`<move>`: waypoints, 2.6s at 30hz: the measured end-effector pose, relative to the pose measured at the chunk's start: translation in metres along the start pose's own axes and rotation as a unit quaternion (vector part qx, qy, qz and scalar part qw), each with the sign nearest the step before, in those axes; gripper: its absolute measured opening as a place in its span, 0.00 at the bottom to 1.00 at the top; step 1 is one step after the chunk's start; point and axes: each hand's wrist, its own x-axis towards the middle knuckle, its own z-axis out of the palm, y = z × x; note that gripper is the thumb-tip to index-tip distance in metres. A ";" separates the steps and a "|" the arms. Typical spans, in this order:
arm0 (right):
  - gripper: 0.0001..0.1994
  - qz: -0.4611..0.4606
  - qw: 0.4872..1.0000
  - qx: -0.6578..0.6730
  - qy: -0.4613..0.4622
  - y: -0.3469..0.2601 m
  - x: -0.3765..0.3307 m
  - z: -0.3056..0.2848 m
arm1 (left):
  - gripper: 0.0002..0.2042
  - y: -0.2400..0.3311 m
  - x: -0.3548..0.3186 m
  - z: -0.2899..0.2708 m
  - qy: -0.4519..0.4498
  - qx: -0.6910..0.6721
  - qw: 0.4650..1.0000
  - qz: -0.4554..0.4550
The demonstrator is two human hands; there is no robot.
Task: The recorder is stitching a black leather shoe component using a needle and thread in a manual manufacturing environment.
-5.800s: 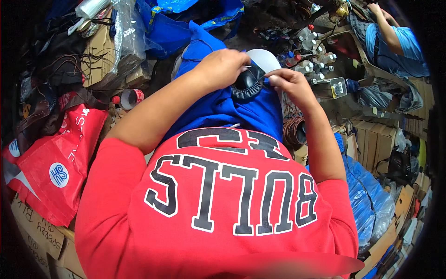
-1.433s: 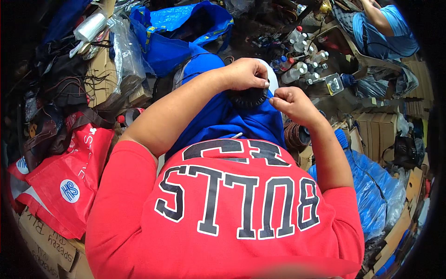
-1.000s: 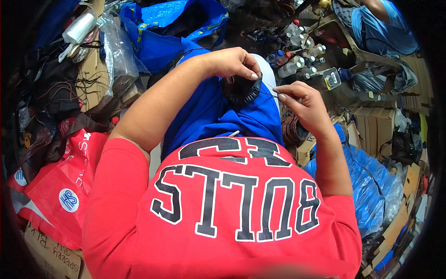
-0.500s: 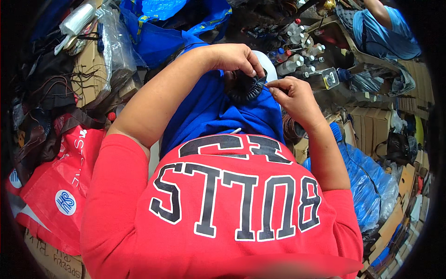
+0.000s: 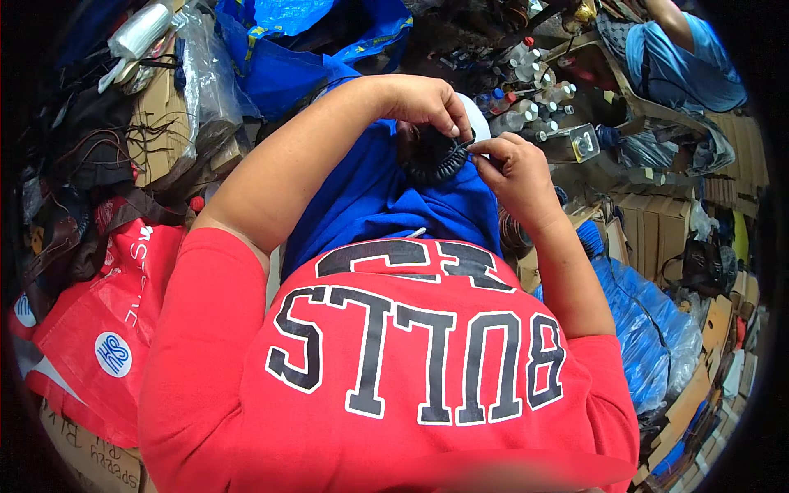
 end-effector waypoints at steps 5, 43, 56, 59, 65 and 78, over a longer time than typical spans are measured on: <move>0.08 0.052 0.983 0.150 -0.094 0.033 0.007 -0.002 | 0.12 -0.005 0.012 0.001 -0.001 0.125 0.989 0.085; 0.17 -0.068 0.997 -0.017 0.040 0.027 -0.029 0.024 | 0.09 -0.027 -0.052 0.072 0.392 0.207 0.879 0.175; 0.13 0.066 0.968 0.235 -0.057 0.049 -0.020 0.021 | 0.10 -0.028 -0.037 0.058 0.391 0.172 0.882 0.198; 0.12 0.065 0.951 0.293 -0.079 0.059 -0.014 0.024 | 0.11 -0.033 -0.033 0.053 0.370 0.205 0.889 0.175; 0.12 0.054 0.951 0.289 -0.090 0.065 -0.009 0.024 | 0.11 -0.037 -0.028 0.051 0.352 0.212 0.897 0.164; 0.12 0.074 0.899 0.408 -0.140 0.074 -0.005 0.025 | 0.08 -0.037 -0.015 0.039 0.212 0.012 0.971 0.110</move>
